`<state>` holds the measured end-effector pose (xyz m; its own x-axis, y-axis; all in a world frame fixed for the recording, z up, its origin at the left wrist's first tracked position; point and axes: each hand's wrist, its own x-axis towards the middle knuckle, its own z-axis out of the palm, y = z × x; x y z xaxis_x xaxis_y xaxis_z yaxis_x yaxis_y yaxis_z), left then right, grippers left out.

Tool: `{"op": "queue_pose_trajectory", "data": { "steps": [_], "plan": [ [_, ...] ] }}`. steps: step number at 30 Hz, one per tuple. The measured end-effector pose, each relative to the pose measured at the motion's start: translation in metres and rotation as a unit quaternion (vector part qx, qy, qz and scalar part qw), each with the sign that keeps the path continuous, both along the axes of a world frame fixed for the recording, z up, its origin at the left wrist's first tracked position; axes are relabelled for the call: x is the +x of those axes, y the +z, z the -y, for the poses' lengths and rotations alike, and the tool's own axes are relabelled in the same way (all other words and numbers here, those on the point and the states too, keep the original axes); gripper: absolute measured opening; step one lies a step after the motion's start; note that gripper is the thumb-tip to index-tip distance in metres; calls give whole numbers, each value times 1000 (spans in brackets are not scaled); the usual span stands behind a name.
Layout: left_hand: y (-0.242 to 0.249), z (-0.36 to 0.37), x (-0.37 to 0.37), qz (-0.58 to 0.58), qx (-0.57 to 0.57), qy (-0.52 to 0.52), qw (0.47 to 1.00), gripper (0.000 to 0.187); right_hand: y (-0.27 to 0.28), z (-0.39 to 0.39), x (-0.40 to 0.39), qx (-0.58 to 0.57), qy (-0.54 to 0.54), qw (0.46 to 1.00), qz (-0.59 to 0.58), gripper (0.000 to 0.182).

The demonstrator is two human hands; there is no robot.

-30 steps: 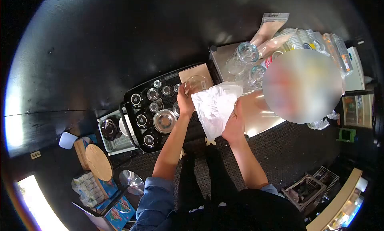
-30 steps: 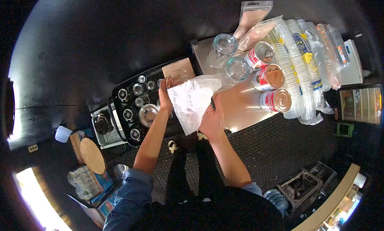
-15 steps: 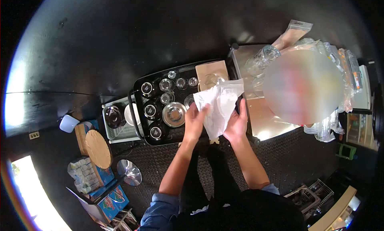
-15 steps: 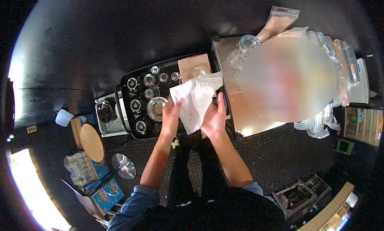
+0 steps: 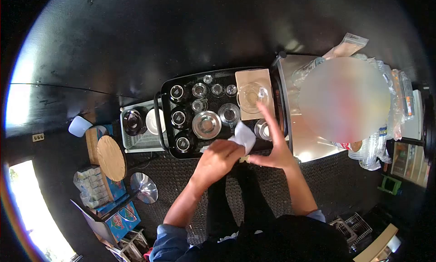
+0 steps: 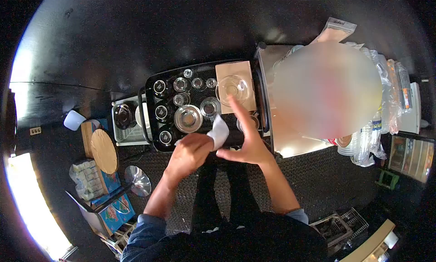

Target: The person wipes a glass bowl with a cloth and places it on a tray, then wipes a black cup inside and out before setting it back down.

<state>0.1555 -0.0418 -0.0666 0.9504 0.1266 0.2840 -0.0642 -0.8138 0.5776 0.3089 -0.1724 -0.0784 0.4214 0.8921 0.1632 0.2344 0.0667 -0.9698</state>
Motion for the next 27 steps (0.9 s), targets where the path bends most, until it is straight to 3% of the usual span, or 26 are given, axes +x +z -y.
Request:
{"op": "queue_pose_trajectory", "data": {
  "steps": [3, 5, 6, 7, 9, 10, 11, 13, 15, 16, 20, 27],
  "plan": [
    [7, 3, -9, -22, -62, -20, 998, 23, 9, -9, 1, -46, 169, 984, -45, 101],
    [6, 0, -13, -14, -100, 4, 995, 24, -2, -8, -2, -113, 220, 968, -36, 74],
    [5, -3, -14, -43, -129, 42, 990, 23, -16, -7, -2, -143, 247, 956, -59, 42],
    [4, -6, -15, -71, -157, 81, 982, 22, -26, -6, -6, -142, 250, 956, -59, 42],
    [0, -13, -15, -86, -257, 125, 954, 18, -37, -4, -17, -170, 102, 945, -259, 24],
    [-7, -18, -16, -101, -251, 163, 949, 17, -53, 0, -19, -153, 85, 945, -276, 17],
    [-21, -24, -17, -115, -244, 202, 941, 16, -60, 3, -18, -178, 59, 944, -273, 18],
    [-63, -41, -19, -71, -222, 258, 938, 26, -58, 3, -19, -114, -24, 940, -321, 21],
    [-100, -58, -27, -93, -69, 282, 952, 41, -62, 7, -18, -100, -84, 911, -392, 24],
    [-109, -59, -31, -183, -108, 316, 924, 57, -62, 8, -18, -89, -94, 907, -400, 25],
    [-95, -57, -14, -274, 16, 354, 894, 70, -60, 15, -19, -78, -119, 907, -395, 25],
    [-107, -70, -13, -277, 31, 367, 887, 53, -64, 26, -21, -94, -135, 904, -396, 24]
  ]
}}
